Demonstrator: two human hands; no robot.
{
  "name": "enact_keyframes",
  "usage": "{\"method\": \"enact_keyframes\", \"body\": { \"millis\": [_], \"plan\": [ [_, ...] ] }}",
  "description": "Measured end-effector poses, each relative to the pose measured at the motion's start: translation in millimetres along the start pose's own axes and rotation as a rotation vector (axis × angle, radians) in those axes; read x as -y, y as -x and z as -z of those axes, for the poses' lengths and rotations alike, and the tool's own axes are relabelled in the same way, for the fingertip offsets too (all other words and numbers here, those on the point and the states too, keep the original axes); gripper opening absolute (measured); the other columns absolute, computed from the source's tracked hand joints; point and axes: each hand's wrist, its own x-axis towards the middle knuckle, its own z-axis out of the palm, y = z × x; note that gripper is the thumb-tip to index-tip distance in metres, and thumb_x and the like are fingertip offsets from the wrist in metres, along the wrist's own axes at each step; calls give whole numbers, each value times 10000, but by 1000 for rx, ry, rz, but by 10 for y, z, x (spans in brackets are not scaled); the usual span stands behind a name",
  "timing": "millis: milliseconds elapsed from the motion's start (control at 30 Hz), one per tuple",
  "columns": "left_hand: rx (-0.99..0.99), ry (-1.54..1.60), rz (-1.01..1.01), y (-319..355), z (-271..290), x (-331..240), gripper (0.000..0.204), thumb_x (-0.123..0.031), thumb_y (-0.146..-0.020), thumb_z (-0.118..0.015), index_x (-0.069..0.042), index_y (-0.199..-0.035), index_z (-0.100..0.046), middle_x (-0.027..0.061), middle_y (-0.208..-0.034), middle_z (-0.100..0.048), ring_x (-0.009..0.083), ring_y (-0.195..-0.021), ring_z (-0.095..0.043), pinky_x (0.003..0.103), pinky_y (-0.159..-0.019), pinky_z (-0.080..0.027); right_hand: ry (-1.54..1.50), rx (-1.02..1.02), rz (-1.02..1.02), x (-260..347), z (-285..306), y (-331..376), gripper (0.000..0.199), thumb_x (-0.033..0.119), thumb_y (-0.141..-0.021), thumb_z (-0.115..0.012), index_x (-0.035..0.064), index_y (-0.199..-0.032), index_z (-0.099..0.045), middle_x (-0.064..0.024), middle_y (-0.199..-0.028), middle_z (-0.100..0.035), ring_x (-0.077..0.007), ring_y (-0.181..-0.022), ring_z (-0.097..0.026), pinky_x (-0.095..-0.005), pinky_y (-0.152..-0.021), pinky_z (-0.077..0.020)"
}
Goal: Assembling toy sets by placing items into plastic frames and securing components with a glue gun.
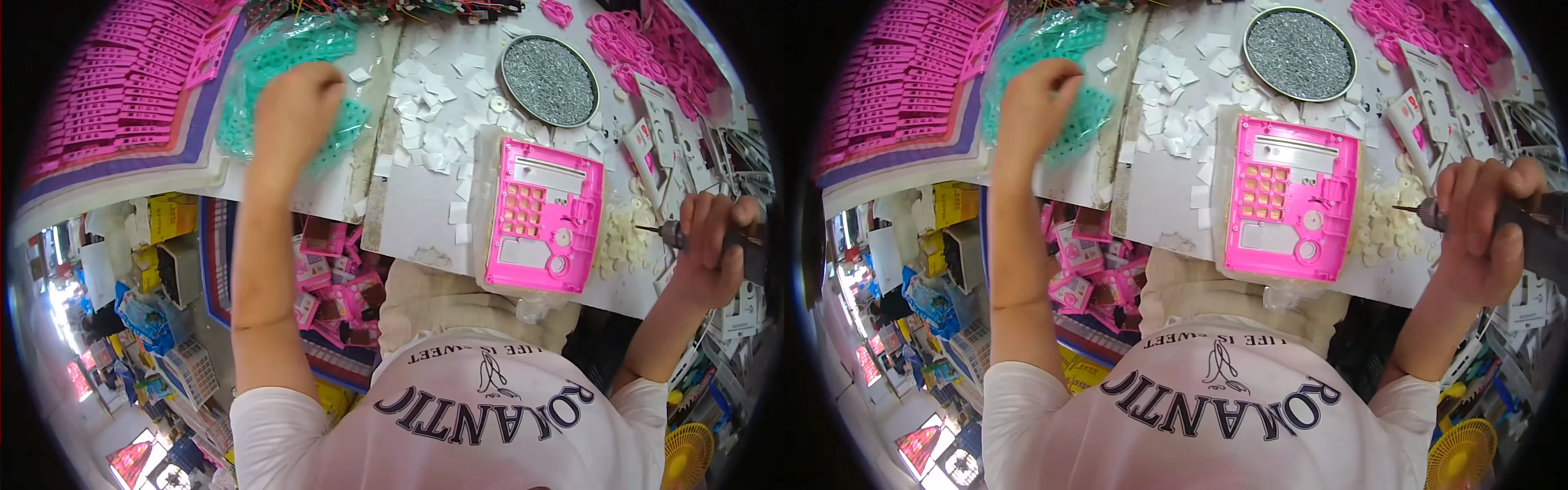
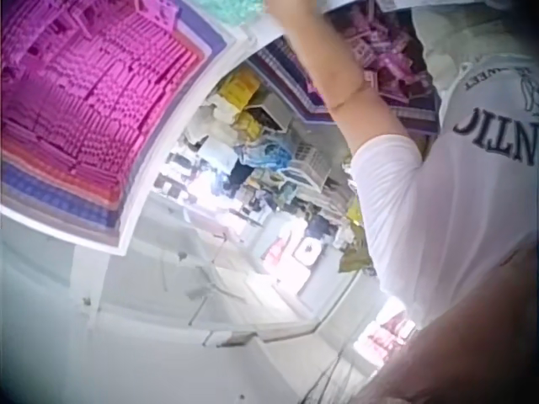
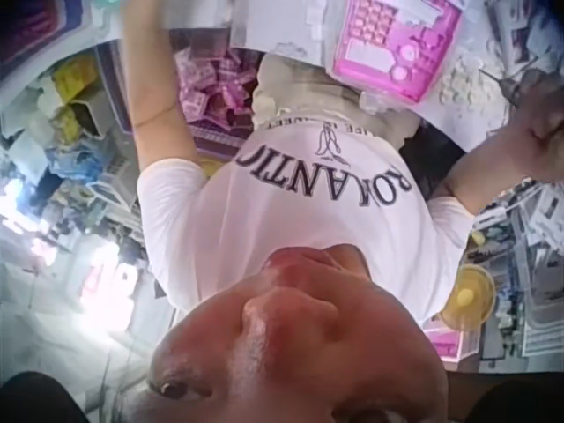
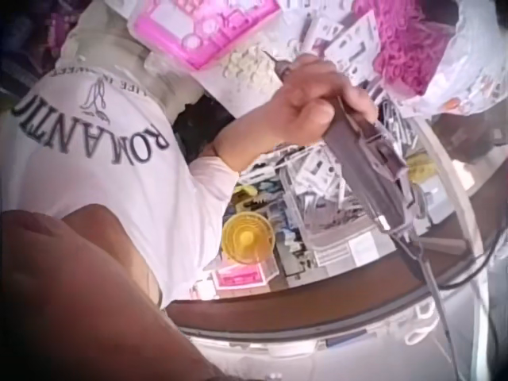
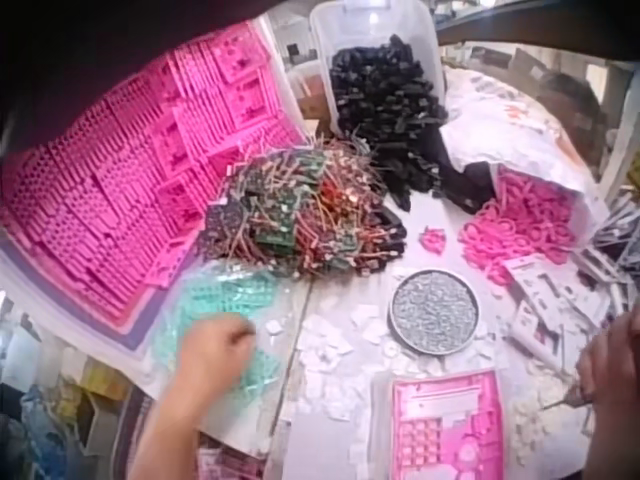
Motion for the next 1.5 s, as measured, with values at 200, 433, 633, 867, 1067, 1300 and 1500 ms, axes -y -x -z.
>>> {"method": "enact_keyframes", "body": {
  "millis": [200, 433, 633, 867, 1067, 1300, 1500],
  "plan": [
    [365, -268, -230, -20, 213, 494, 222, -120, -810, -769, -29, -1009, -729, 109, -992, -675, 269, -910, -665, 371, -852, -512, 71, -54, -49, -141, 48, -82, 446, 288, -982, -638, 83, -1358, -511, 29, -796, -515, -123, -716, -474, -330, -784, -381],
    [-205, 204, -323, 212, 377, -329, 211, -19, -790, -765, -8, -978, -668, 127, -1066, -691, 286, -920, -663, 359, -763, -530, 280, -686, 201, -57, 122, 348, 524, 250, -974, -600, -48, -1398, -514, -199, -1207, -629, -315, -1039, -671, -442, -960, -510],
    [-84, 506, -730, 795, -283, -1207, 324, 8, -697, -786, -52, -996, -679, 136, -1114, -676, 337, -963, -655, 428, -806, -552, -191, 66, -928, -472, -931, -254, 328, 223, -1016, -605, -8, -1246, -648, -108, -1040, -713, -153, -770, -668, -281, -654, -553],
    [-24, 539, -499, 1104, -466, -1173, 371, 27, -680, -781, -77, -1026, -695, 125, -1107, -657, 332, -989, -630, 426, -833, -521, 414, 262, -368, -701, -734, -15, 316, 104, -879, -743, 60, -1187, -691, -79, -939, -691, -159, -762, -646, -302, -670, -543],
    [-48, 554, -484, 1076, -563, -1059, 324, 44, -721, -760, -63, -1020, -693, 102, -1035, -677, 316, -934, -628, 411, -781, -509, 856, 276, 14, -940, -898, 16, 209, 105, -815, -763, 74, -1001, -675, -64, -911, -667, -273, -855, -636, -378, -716, -536],
    [-60, 523, -457, 1033, -572, -991, 303, 48, -721, -757, -60, -997, -697, 101, -1037, -679, 309, -920, -624, 400, -774, -506, 1059, 245, 33, -873, -877, 69, 390, 168, -753, -809, 82, -1106, -664, -90, -1113, -656, -319, -1083, -601, -415, -872, -523],
    [-100, 472, -479, 754, -430, -890, 269, 28, -739, -761, -60, -984, -693, 99, -1020, -676, 306, -914, -627, 399, -777, -506, 1150, 615, -138, -502, -1083, 335, 849, 470, -789, -759, 14, -1452, -489, -160, -1562, -413, -336, -1482, -336, -634, -1148, -270]
  ]
}}
